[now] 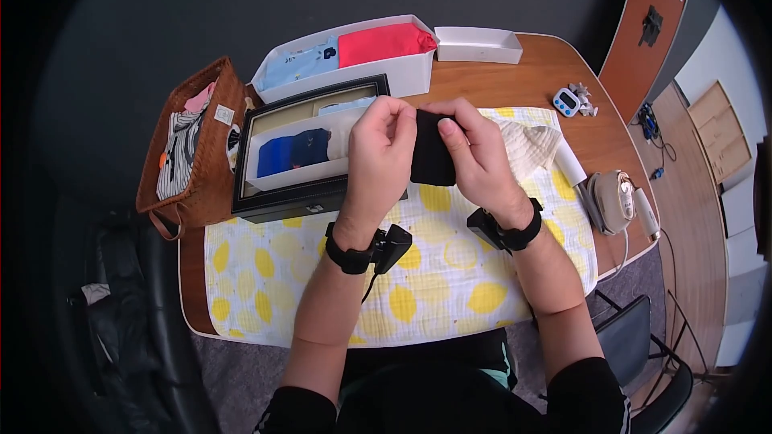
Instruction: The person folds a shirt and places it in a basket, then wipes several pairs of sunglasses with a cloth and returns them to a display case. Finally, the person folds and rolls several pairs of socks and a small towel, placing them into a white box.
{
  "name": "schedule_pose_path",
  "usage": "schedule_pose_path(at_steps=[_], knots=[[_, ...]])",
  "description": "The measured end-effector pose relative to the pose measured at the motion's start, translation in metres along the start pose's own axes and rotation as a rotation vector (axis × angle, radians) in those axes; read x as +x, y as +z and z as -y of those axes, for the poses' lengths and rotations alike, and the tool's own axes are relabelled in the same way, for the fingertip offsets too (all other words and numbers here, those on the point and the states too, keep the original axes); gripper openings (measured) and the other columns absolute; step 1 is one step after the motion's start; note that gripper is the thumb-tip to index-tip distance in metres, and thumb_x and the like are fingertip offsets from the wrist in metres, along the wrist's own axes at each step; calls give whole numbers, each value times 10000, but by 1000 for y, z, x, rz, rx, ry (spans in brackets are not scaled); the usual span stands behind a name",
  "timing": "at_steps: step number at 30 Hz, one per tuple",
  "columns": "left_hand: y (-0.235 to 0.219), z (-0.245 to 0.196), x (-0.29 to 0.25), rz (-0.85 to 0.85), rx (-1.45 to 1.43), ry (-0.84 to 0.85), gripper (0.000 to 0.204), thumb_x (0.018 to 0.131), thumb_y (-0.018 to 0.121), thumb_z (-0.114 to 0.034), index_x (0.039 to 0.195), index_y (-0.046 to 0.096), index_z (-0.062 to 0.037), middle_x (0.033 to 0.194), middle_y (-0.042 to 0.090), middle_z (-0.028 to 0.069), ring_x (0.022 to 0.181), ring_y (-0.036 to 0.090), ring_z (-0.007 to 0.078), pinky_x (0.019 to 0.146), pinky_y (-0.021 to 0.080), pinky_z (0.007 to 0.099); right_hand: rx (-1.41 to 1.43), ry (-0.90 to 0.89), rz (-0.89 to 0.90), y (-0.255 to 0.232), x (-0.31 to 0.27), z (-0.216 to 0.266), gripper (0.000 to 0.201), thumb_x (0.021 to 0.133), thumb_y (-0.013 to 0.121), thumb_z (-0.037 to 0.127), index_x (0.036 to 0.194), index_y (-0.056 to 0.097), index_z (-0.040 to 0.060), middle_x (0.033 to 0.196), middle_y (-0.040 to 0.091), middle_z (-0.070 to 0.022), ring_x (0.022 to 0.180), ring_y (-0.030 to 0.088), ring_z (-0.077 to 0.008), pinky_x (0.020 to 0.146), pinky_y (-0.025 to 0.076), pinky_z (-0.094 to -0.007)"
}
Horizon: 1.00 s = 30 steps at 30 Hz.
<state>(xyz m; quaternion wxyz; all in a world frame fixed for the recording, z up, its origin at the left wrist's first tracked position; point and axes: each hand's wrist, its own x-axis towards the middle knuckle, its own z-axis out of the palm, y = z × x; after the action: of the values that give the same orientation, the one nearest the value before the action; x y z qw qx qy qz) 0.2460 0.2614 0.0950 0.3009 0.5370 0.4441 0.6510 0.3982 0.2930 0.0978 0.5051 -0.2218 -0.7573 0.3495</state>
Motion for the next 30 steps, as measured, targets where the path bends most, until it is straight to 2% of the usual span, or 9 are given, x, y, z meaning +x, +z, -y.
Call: schedule_pose_path(at_steps=[6, 9, 12, 14, 17, 23, 25, 26, 30], knots=[[1, 7, 0, 100, -203, -154, 204, 1075, 512, -173, 1009, 594, 2, 812, 559, -40, 735, 486, 6, 625, 411, 189, 135, -13, -20, -2, -1, 1, 218, 1029, 511, 96, 1174, 617, -27, 979, 703, -120, 891, 666, -173, 813, 521, -297], [9, 3, -1, 105, -497, -309, 208, 1081, 507, -190, 1025, 588, -7, 828, 550, -42, 753, 474, 8, 645, 414, 199, 139, 1, -24, -3, 1, 3, 214, 1027, 523, 98, 1173, 616, -28, 984, 703, -108, 901, 658, -152, 818, 521, -288], [15, 6, -2, -17, -520, -351, 207, 1081, 517, -201, 1028, 580, -11, 827, 530, -45, 746, 458, 18, 645, 407, 202, 108, 79, -84, -1, 2, 1, 210, 1037, 534, 118, 1171, 619, -19, 1007, 689, -81, 926, 638, -121, 833, 515, -273], [15, 17, -3, 25, -127, -55, 212, 1097, 475, -204, 1056, 590, -31, 869, 583, -38, 774, 518, 22, 681, 435, 208, 99, 157, -137, -2, 2, -2, 210, 1044, 537, 132, 1173, 622, -11, 1038, 678, -59, 951, 622, -100, 850, 510, -264], [22, 23, -7, 6, -32, 39, 236, 1072, 549, -205, 928, 510, -22, 780, 493, -38, 709, 424, 43, 600, 376, 229, 56, 161, -189, -2, 1, -7, 206, 1049, 545, 152, 1151, 620, -10, 1017, 676, -46, 917, 618, -86, 817, 507, -254], [28, 28, -13, -70, 21, 140, 230, 1081, 516, -171, 897, 473, -42, 747, 460, -32, 698, 409, 35, 587, 372, 230, 238, 120, -221, 5, -4, -11, 205, 1065, 535, 170, 1125, 620, -6, 973, 677, -49, 872, 604, -72, 775, 492, -241], [26, 29, -14, -63, 19, 168, 217, 1095, 484, -162, 907, 478, -53, 785, 471, -53, 726, 413, 11, 606, 375, 204, 176, 57, -283, 7, -2, -9, 176, 1060, 515, 122, 1077, 618, -19, 798, 657, -40, 754, 593, -90, 678, 488, -265], [25, 28, -14, -78, 47, 186, 212, 1092, 486, -153, 906, 478, -52, 778, 464, -54, 713, 408, 12, 601, 375, 203, 176, 57, -282, 7, -2, -9, 176, 1060, 515, 122, 1077, 618, -19, 798, 657, -40, 754, 593, -90, 678, 488, -265], [21, 28, -13, -131, 166, 194, 201, 1082, 501, -133, 907, 478, -38, 761, 472, -43, 677, 413, 18, 586, 387, 208, 38, 199, -364, 4, -2, -7, 193, 1041, 559, 145, 915, 593, 4, 639, 591, -25, 591, 549, -118, 540, 437, -321]])
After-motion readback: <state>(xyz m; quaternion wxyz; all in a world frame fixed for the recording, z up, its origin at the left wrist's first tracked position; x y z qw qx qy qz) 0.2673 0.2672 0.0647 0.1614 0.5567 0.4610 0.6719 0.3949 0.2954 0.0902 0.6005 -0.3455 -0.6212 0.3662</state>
